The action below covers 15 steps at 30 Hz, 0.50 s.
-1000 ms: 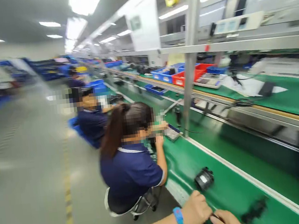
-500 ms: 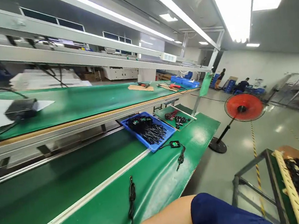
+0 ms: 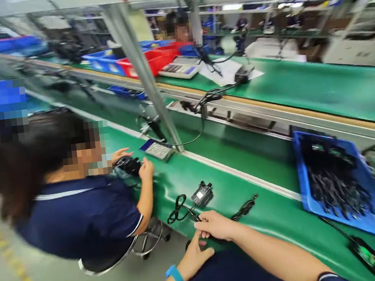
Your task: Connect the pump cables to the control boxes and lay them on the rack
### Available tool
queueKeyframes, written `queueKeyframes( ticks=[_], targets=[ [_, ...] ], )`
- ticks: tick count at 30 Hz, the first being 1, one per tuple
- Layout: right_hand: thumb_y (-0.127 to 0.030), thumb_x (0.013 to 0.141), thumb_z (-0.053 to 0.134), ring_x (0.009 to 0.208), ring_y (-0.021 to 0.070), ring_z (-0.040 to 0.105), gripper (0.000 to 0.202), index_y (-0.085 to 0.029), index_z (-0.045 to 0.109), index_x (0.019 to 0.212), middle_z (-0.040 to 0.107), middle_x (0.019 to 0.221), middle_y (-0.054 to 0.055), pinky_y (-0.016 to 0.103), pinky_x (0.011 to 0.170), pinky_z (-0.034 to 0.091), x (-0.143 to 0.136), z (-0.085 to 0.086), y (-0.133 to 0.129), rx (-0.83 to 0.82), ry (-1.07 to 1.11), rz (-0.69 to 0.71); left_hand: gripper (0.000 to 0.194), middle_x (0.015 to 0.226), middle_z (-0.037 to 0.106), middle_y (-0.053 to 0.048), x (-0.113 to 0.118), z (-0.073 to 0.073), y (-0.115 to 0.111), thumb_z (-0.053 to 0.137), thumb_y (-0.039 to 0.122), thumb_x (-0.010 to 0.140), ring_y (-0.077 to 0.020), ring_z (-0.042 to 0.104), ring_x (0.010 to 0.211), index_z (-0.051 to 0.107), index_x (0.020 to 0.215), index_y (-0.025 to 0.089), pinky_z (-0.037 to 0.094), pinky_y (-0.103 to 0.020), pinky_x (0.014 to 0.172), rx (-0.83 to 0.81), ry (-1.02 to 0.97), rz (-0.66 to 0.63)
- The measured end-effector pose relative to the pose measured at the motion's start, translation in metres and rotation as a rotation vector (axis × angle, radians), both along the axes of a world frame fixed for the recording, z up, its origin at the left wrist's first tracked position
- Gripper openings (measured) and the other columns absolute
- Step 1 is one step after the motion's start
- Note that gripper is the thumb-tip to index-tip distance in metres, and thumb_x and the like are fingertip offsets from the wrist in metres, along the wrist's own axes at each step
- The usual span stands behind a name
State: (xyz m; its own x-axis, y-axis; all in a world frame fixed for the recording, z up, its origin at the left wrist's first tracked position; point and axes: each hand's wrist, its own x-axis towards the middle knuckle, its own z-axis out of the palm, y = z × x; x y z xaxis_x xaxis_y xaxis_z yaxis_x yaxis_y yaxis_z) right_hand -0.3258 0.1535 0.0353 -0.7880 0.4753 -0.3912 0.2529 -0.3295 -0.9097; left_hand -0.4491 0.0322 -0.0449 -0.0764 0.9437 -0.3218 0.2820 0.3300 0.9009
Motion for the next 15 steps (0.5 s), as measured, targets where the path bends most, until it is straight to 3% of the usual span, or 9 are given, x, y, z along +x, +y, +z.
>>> queueKeyframes(
  ticks=[3,5,9,11,13,15],
  targets=[
    [-0.031,0.087,0.067,0.068,0.0135,0.059,0.019,-0.016,0.059,0.079,0.063,0.072,0.000,0.024,0.065,0.045,-0.003,-0.013,-0.002,0.108,-0.028,0.207,0.053,0.102,0.070,-0.012,0.023,0.006,0.013,0.069,0.064,0.071,-0.0300,0.061,0.105,0.067,0.096,0.018,0.047,-0.045,0.099,-0.033,-0.162,0.212],
    [-0.027,0.087,0.065,0.080,0.0177,0.063,0.013,-0.015,0.065,0.091,0.068,0.086,0.004,0.029,0.076,0.049,-0.002,-0.021,0.004,0.286,-0.075,0.204,0.051,0.096,0.069,-0.011,0.029,0.010,0.013,0.067,0.067,0.072,-0.0306,0.060,0.103,0.066,0.088,0.019,0.048,-0.043,0.094,-0.107,-0.228,0.367],
    [-0.023,0.088,0.063,0.117,0.0276,0.057,0.033,-0.013,0.065,0.120,0.065,0.123,0.015,0.041,0.103,0.043,-0.005,-0.033,0.034,0.892,-0.177,0.135,0.046,0.093,0.065,-0.005,0.029,0.007,-0.005,0.063,0.066,0.074,-0.0253,0.060,0.097,0.058,0.082,0.021,0.050,-0.035,0.081,-0.225,-0.318,0.641],
    [-0.015,0.085,0.063,0.134,0.0317,0.044,0.053,-0.011,0.055,0.137,0.052,0.143,0.019,0.046,0.114,0.033,-0.016,-0.038,0.051,1.147,-0.212,0.243,0.042,0.085,0.061,-0.001,0.030,0.002,-0.015,0.066,0.060,0.070,-0.0213,0.061,0.085,0.053,0.081,0.022,0.050,-0.032,0.075,-0.254,-0.400,0.768],
    [-0.007,0.083,0.058,0.141,0.0339,0.037,0.061,-0.010,0.049,0.144,0.043,0.151,0.022,0.049,0.118,0.025,-0.031,-0.043,0.066,1.338,-0.294,0.392,0.038,0.076,0.057,0.001,0.034,0.001,-0.022,0.067,0.052,0.066,-0.0182,0.059,0.073,0.049,0.080,0.022,0.049,-0.031,0.069,-0.248,-0.492,0.860],
    [-0.003,0.085,0.049,0.136,0.0348,0.043,0.057,-0.010,0.052,0.141,0.049,0.144,0.024,0.051,0.117,0.025,-0.045,-0.048,0.077,1.492,-0.405,0.498,0.031,0.073,0.056,0.002,0.035,0.007,-0.028,0.065,0.041,0.062,-0.0164,0.057,0.068,0.049,0.080,0.022,0.047,-0.029,0.065,-0.203,-0.589,0.935]
  ],
)
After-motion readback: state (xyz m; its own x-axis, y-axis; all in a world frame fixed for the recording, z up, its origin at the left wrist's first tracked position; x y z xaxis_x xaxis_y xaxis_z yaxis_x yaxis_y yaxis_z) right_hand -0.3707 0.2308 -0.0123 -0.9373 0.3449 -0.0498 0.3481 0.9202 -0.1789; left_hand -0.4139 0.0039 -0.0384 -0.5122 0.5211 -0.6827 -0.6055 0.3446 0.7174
